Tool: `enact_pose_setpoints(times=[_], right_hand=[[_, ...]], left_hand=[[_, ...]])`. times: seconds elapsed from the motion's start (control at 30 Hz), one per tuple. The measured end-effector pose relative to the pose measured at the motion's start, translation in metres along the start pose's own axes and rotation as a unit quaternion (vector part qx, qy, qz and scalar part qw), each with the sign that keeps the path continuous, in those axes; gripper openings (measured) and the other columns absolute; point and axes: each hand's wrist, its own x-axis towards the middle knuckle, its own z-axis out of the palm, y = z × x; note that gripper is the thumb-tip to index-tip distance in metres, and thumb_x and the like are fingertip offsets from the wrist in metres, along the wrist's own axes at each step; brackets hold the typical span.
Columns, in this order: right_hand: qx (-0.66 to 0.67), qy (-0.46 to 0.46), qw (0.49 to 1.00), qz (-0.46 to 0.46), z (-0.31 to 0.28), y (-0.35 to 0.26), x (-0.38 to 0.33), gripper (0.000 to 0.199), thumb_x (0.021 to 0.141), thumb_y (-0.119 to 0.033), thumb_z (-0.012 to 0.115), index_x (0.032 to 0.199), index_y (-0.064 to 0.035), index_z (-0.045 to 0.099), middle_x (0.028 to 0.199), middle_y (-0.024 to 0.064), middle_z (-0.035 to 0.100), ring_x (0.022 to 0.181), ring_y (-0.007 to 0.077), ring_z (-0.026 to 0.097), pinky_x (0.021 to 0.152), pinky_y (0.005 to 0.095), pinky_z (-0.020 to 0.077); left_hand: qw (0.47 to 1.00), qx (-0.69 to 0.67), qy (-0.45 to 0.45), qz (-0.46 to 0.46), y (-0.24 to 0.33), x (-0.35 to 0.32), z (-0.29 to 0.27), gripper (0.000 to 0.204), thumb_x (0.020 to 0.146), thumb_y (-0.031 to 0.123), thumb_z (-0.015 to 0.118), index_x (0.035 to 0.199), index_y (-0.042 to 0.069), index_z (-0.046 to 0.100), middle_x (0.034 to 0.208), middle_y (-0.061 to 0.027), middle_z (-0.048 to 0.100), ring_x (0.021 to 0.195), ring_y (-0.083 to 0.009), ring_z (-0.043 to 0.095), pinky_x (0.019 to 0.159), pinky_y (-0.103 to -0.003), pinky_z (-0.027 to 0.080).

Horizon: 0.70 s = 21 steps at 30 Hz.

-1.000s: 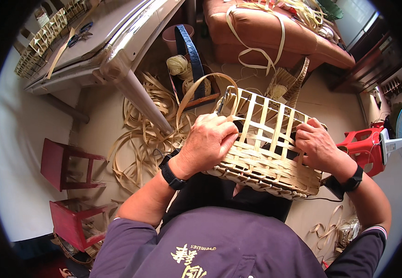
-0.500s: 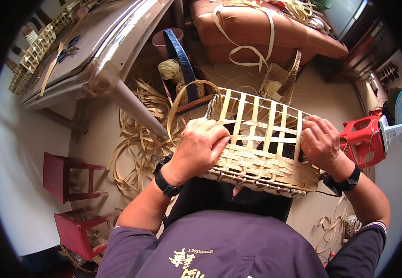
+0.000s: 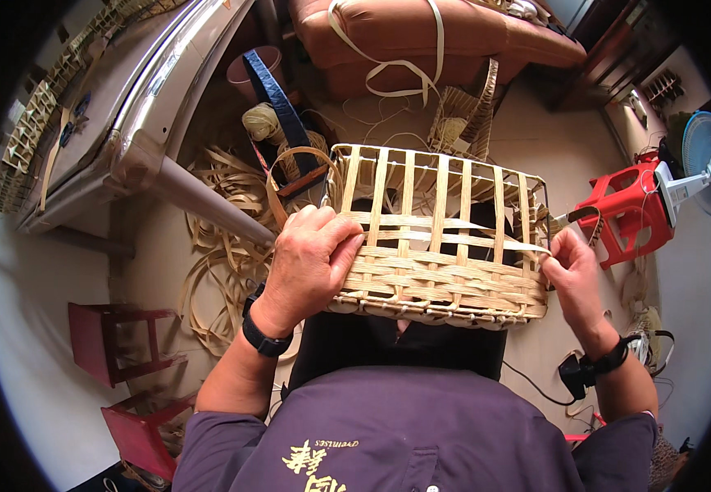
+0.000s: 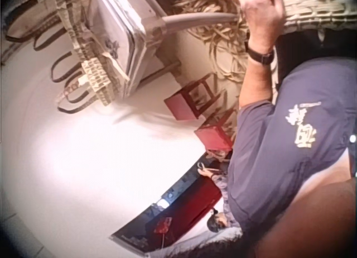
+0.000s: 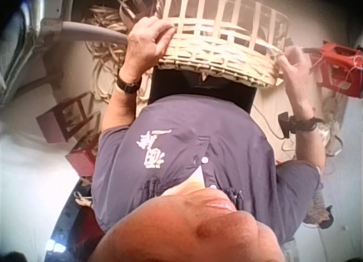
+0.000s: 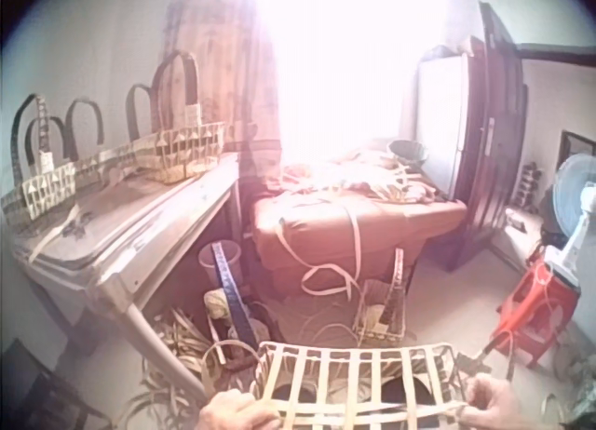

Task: The person weaves a basket by hand, threading flexible strips through a base frame, pulling them tight, and tucking the ends into the structure.

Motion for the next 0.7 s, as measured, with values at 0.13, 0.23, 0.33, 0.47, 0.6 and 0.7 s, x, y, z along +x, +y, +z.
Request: enact_pose_setpoints(times=[0.13, 0.23, 0.33, 0.47, 0.6, 0.7], right_hand=[[0.087, -0.003, 0.995, 0.047, 0.014, 0.007, 0.008, 0.019, 0.083, 0.007, 0.057, 0.096, -0.0068, 0.054, 0.080, -0.0043, 0.055, 0.065, 0.0032, 0.048, 0.057, 0.0209, 0.0355], [0.144, -0.023, 0.984, 0.102, 0.007, 0.003, 0.020, 0.024, 0.074, 0.010, 0.056, 0.091, -0.0042, 0.061, 0.080, -0.0009, 0.061, 0.061, 0.0055, 0.048, 0.055, 0.0226, 0.0357], [0.204, -0.127, 0.956, 0.167, -0.007, 0.010, 0.029, 0.015, 0.074, 0.006, 0.063, 0.084, -0.0025, 0.071, 0.070, -0.0012, 0.063, 0.052, 0.0048, 0.044, 0.050, 0.0218, 0.0312], [0.159, -0.178, 0.949, 0.204, -0.015, 0.002, 0.035, 0.018, 0.074, 0.004, 0.064, 0.088, -0.0004, 0.073, 0.077, 0.0008, 0.066, 0.059, 0.0067, 0.050, 0.055, 0.0226, 0.0360], [0.108, -0.189, 0.962, 0.167, -0.010, 0.002, 0.035, 0.015, 0.074, 0.003, 0.064, 0.087, -0.0009, 0.071, 0.075, 0.0004, 0.066, 0.061, 0.0056, 0.050, 0.057, 0.0236, 0.0375], [0.148, -0.169, 0.962, 0.158, -0.001, 0.005, 0.030, 0.011, 0.076, -0.001, 0.065, 0.087, -0.0037, 0.068, 0.077, -0.0015, 0.063, 0.067, 0.0057, 0.049, 0.062, 0.0229, 0.0343]], left_hand=[[1.000, -0.001, -0.008, -0.006, -0.006, 0.000, 0.000, 0.008, 0.092, 0.012, 0.075, 0.092, 0.006, 0.070, 0.082, -0.0103, 0.059, 0.082, -0.0329, 0.058, 0.077, -0.045, 0.046], [1.000, -0.009, -0.005, -0.009, -0.008, -0.002, -0.002, 0.008, 0.092, 0.012, 0.075, 0.092, 0.006, 0.070, 0.081, -0.0102, 0.059, 0.081, -0.0327, 0.057, 0.077, -0.044, 0.046], [1.000, -0.016, -0.006, -0.008, -0.010, -0.002, -0.003, 0.008, 0.092, 0.011, 0.076, 0.090, 0.006, 0.070, 0.080, -0.0100, 0.059, 0.079, -0.0321, 0.057, 0.075, -0.044, 0.046], [0.999, -0.019, -0.020, -0.021, -0.012, -0.001, -0.007, 0.008, 0.092, 0.011, 0.076, 0.089, 0.005, 0.071, 0.078, -0.0100, 0.059, 0.077, -0.0319, 0.057, 0.073, -0.043, 0.046], [0.999, -0.017, -0.031, -0.030, -0.014, -0.003, -0.011, 0.008, 0.092, 0.011, 0.076, 0.091, 0.005, 0.072, 0.079, -0.0105, 0.059, 0.077, -0.0319, 0.057, 0.072, -0.043, 0.046], [0.999, -0.011, -0.033, -0.030, -0.020, -0.005, -0.010, 0.008, 0.092, 0.012, 0.077, 0.091, 0.005, 0.072, 0.080, -0.0105, 0.059, 0.078, -0.0315, 0.057, 0.071, -0.043, 0.046]])
